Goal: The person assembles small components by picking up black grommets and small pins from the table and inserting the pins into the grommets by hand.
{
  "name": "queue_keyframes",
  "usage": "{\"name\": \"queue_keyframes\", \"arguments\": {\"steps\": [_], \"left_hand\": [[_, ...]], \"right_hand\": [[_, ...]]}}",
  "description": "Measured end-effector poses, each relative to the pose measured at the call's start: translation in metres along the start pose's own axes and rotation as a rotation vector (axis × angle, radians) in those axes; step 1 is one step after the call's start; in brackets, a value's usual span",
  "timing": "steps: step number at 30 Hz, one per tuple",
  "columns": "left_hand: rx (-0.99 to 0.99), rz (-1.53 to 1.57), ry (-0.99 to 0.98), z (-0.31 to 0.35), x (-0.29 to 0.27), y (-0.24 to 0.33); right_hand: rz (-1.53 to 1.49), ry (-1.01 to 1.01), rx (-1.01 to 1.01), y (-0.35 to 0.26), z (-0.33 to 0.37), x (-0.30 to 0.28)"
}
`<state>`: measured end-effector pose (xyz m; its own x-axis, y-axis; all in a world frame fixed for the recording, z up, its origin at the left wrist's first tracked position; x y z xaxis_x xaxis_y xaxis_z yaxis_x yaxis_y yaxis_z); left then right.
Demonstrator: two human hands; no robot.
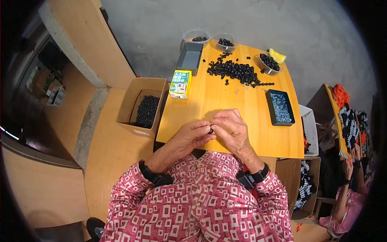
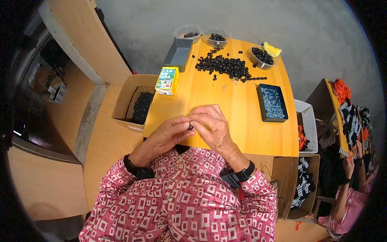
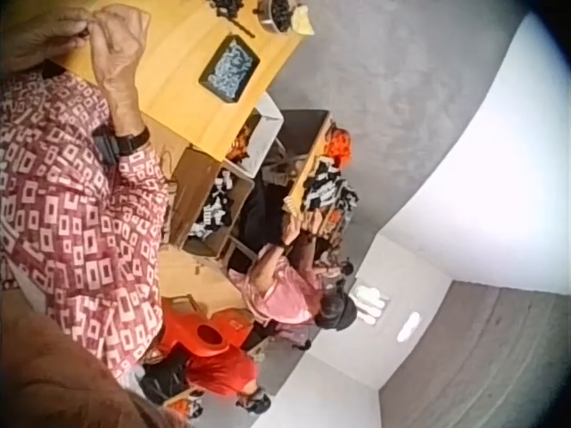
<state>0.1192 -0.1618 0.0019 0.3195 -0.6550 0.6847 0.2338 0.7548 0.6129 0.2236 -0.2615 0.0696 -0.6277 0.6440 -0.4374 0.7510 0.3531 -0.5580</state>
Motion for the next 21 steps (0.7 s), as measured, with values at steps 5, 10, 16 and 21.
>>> {"name": "queue_keyframes", "arguments": {"steps": [5, 10, 16, 21], "left_hand": [[-0.012, -0.021, -0.044, -0.004, -0.001, -0.001], [-0.017, -0.069, -0.057, -0.003, -0.003, -0.001], [-0.034, -0.054, -0.032, -0.002, -0.008, -0.001], [0.003, -0.069, 0.039, -0.001, -0.013, 0.000]], "right_hand": [[0.037, -0.001, -0.046, 0.001, 0.001, 0.002], [0.027, -0.044, -0.066, -0.001, 0.002, 0.005], [-0.002, -0.104, -0.042, 0.000, 0.004, 0.012], [-0.008, -0.124, -0.035, 0.002, 0.003, 0.011]]}}
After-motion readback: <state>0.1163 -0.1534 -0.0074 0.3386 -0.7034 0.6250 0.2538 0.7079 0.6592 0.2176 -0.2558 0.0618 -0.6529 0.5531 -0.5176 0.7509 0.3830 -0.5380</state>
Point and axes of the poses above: each hand's wrist, its own z-axis away from the middle knuckle, its own x-axis out of the palm, y = z × x, the point moved 6 cm from there along -z, towards the middle knuckle, and after that the axes turned 11 degrees about -x, right-handed, at the moved point
